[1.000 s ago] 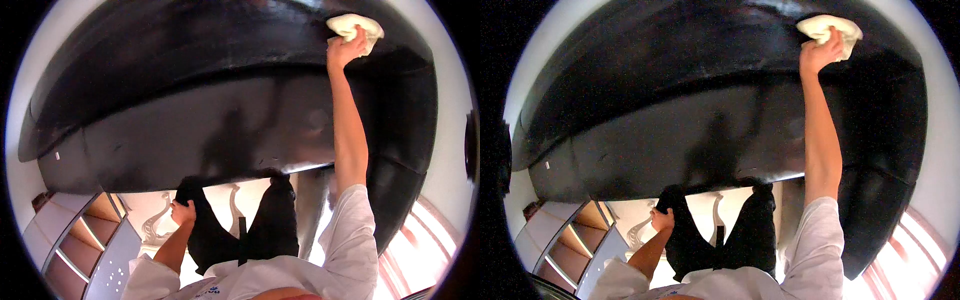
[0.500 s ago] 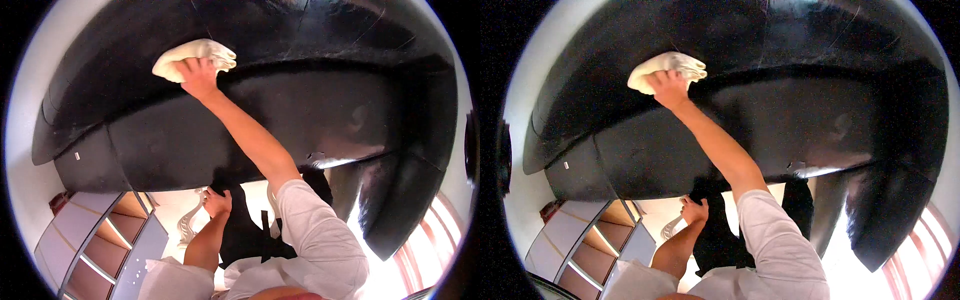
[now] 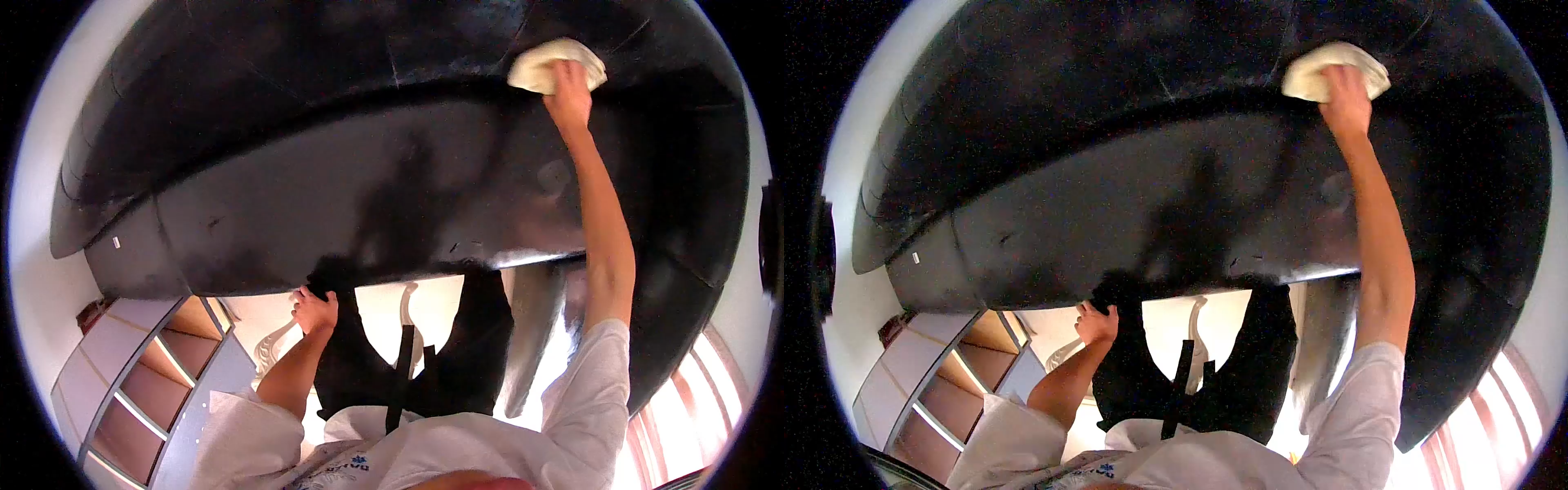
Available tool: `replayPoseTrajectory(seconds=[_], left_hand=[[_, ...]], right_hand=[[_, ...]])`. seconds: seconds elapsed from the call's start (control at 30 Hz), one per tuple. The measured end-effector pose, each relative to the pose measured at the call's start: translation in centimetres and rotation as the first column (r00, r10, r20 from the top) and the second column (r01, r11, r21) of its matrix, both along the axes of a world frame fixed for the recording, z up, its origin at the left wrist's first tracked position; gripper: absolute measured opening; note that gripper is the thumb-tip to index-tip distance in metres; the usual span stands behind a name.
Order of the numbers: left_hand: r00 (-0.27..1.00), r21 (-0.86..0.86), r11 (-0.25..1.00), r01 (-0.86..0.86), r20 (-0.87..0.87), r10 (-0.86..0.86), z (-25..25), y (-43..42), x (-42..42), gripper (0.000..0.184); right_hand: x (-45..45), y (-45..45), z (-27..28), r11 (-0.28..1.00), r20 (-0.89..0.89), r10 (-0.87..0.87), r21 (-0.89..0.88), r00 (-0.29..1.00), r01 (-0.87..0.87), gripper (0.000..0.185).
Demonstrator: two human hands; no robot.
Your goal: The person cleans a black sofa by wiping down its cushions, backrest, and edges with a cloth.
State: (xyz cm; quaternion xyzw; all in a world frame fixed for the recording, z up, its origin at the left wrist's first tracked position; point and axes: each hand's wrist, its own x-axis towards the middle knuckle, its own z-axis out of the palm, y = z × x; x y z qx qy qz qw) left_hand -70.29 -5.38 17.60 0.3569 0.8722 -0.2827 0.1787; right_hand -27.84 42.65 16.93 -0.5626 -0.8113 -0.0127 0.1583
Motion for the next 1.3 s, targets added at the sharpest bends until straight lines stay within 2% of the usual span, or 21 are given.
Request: replayPoseTrajectory(seconds=[0.03, 0.1, 0.13, 0.2, 0.33, 0.37, 0.4, 0.43, 0.47, 0.5, 0.63, 0.67, 0.83, 0.9, 1.0, 1.03, 1.07, 1.17, 1.23, 1.27, 1.3], left_hand=[[1.0, -0.021, 1.0, -0.003, 0.015, 0.003, 0.1, 0.6, -0.3, 0.061], [1.0, 0.004, 1.0, -0.004, 0.019, 0.004, -0.1, 0.8, -0.9, 0.06], [0.999, 0.01, 1.0, -0.005, 0.035, 0.005, -0.1, 0.7, -1.2, 0.059], [0.999, 0.026, 1.0, 0.001, 0.049, -0.003, -0.4, 0.2, -2.0, 0.058], [0.994, 0.022, 1.0, 0.02, 0.103, -0.023, -0.6, 0.3, -2.8, 0.057], [0.996, 0.021, 1.0, 0.011, 0.091, -0.013, -0.4, 0.7, -2.7, 0.058], [0.996, 0.021, 1.0, 0.008, 0.085, -0.01, -0.5, 0.7, -3.2, 0.058], [0.997, 0.013, 1.0, 0.005, 0.081, -0.006, -0.5, 0.4, -3.4, 0.058], [0.997, -0.015, 1.0, -0.001, 0.073, 0.002, -0.1, 0.8, -3.6, 0.058], [0.998, -0.016, 1.0, 0.002, 0.068, -0.001, -0.2, 0.9, -3.7, 0.058], [0.998, -0.008, 1.0, 0.026, 0.053, -0.025, -0.4, 0.3, -4.4, 0.058], [0.997, -0.016, 1.0, 0.007, 0.075, -0.005, -0.4, 0.5, -4.4, 0.058], [0.996, -0.034, 0.998, 0.052, 0.074, -0.049, -0.3, 1.1, -4.3, 0.055], [0.996, -0.033, 0.998, 0.058, 0.074, -0.055, -0.6, 1.1, -4.2, 0.056], [0.993, -0.021, 0.999, 0.048, 0.106, -0.046, -0.1, 0.9, -5.1, 0.056], [0.991, 0.011, 1.0, 0.022, 0.132, -0.023, -0.5, 1.4, -5.2, 0.057], [0.992, 0.016, 1.0, 0.015, 0.129, -0.017, -1.2, 1.5, -5.3, 0.058], [0.991, 0.006, 1.0, -0.005, 0.13, 0.004, -1.4, 1.4, -5.8, 0.063], [0.991, 0.003, 1.0, -0.027, 0.129, 0.026, -1.4, 1.5, -5.7, 0.065], [0.989, 0.005, 0.999, -0.041, 0.14, 0.04, -1.6, 1.7, -5.8, 0.066], [0.987, 0.004, 0.999, -0.049, 0.156, 0.047, -1.7, 1.4, -5.8, 0.067]], right_hand=[[0.9, -0.4, 0.2, 0.974, -0.113, -0.227, -0.022, 0.967, 0.226, 0.051], [4.2, 1.5, -4.8, 0.948, -0.312, -0.3, 0.013, 0.902, 0.319, 0.051], [2.9, 1.6, -5.3, 0.914, -0.407, -0.397, -0.09, 0.823, 0.397, 0.05], [-1.6, 1.4, -7.8, 0.88, -0.498, -0.44, -0.073, 0.748, 0.469, 0.051], [-17.2, -4.4, -10.0, 0.892, -0.553, -0.444, -0.201, 0.705, 0.404, 0.063], [-22.5, -6.4, -10.0, 0.911, -0.686, -0.411, -0.278, 0.601, 0.305, 0.066], [-27.5, -7.8, -10.9, 0.937, -0.604, -0.35, -0.219, 0.716, 0.273, 0.069], [-32.8, -9.2, -9.1, 0.904, -0.623, -0.418, -0.355, 0.661, 0.237, 0.07], [-37.7, -10.5, -8.9, 0.922, -0.653, -0.385, -0.299, 0.652, 0.246, 0.069], [-41.8, -11.6, -7.0, 0.87, -0.667, -0.481, -0.446, 0.569, 0.213, 0.063], [-52.2, -14.6, -7.2, 0.857, -0.745, -0.481, -0.51, 0.462, 0.07, 0.051], [-52.8, -15.1, -7.2, 0.902, -0.794, -0.39, -0.43, 0.467, 0.022, 0.047], [-49.1, -14.5, -7.5, 0.893, -0.868, -0.358, -0.426, 0.345, -0.147, 0.04], [-44.8, -13.5, -7.3, 0.934, -0.94, -0.322, -0.334, -0.108, 0.122, 0.036], [-31.9, -7.7, -4.7, 0.768, -0.923, -0.275, -0.38, -0.27, 0.515, 0.034], [-27.1, -5.3, -3.1, 0.754, -0.897, -0.143, -0.372, -0.417, 0.541, 0.044], [-23.2, -2.8, -0.3, 0.747, -0.898, -0.007, -0.297, -0.439, 0.595, 0.053], [-15.4, 2.0, 6.0, 0.797, -0.964, 0.042, -0.126, -0.262, 0.591, 0.041], [-15.6, 2.9, 6.2, 0.69, -0.915, -0.366, -0.145, 0.169, 0.709, 0.042], [-17.6, 3.2, 5.6, 0.667, -0.984, -0.139, -0.01, 0.11, 0.745, 0.031], [-19.8, 2.1, 5.6, 0.678, -0.976, -0.109, 0.065, 0.188, 0.733, 0.03]])
